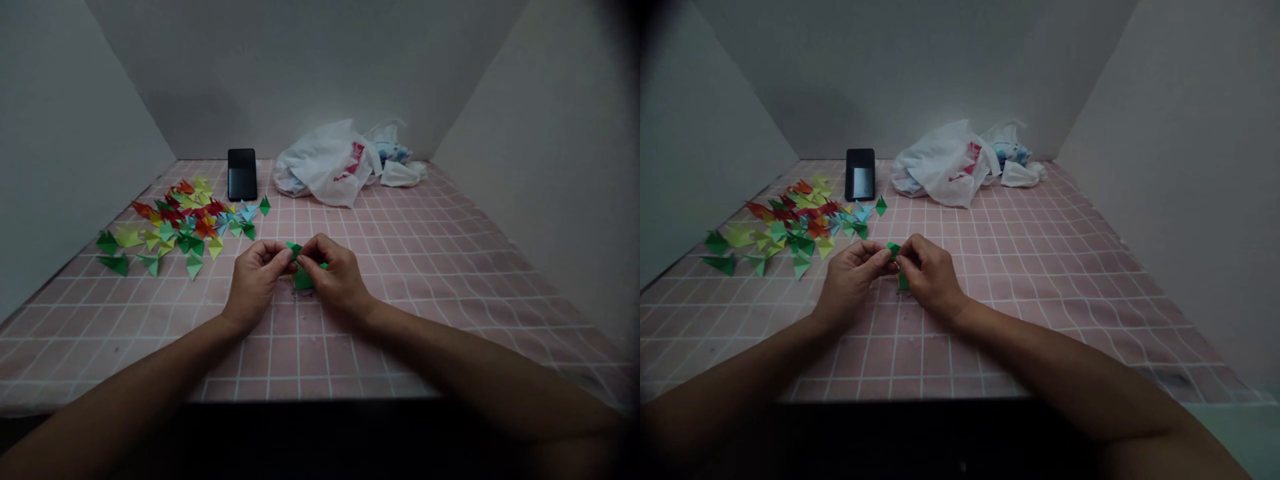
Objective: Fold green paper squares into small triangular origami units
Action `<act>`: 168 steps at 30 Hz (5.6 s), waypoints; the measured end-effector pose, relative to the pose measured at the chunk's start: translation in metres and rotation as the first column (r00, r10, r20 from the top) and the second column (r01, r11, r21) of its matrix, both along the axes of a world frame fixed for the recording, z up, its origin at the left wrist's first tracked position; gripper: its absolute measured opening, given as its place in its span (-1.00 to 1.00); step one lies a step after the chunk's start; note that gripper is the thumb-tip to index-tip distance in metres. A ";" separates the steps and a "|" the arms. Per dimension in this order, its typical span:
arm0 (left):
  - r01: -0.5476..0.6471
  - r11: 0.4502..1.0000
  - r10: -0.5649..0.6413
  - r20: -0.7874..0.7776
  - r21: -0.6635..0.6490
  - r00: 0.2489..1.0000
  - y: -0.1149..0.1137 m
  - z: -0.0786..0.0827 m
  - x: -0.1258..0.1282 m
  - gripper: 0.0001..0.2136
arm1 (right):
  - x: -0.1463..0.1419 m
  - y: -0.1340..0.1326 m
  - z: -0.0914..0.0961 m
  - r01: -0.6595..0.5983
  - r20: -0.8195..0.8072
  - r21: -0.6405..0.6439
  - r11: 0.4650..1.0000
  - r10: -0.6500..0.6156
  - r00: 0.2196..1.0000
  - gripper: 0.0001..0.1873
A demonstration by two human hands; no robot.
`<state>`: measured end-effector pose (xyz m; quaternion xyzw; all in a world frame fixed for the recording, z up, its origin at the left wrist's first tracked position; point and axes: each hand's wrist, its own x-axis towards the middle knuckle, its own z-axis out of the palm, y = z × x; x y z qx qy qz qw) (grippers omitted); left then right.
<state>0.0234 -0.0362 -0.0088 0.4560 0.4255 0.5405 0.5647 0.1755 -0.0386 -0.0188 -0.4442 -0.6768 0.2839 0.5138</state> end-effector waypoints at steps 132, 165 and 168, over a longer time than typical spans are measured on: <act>0.065 0.998 -0.065 -0.015 0.012 0.998 0.005 0.008 -0.008 -0.81 | 0.016 0.016 0.000 -0.162 0.160 0.438 0.884 0.101 0.982 -0.82; 0.039 0.999 -0.036 -0.106 0.022 0.994 0.007 0.007 -0.010 -0.81 | 0.012 0.020 0.000 -0.092 -0.058 -0.013 0.996 0.092 0.994 -0.93; 0.041 0.999 -0.040 -0.111 0.006 0.993 0.007 0.007 -0.010 -0.79 | 0.011 0.019 0.001 -0.116 -0.140 -0.134 0.984 0.097 0.985 -0.88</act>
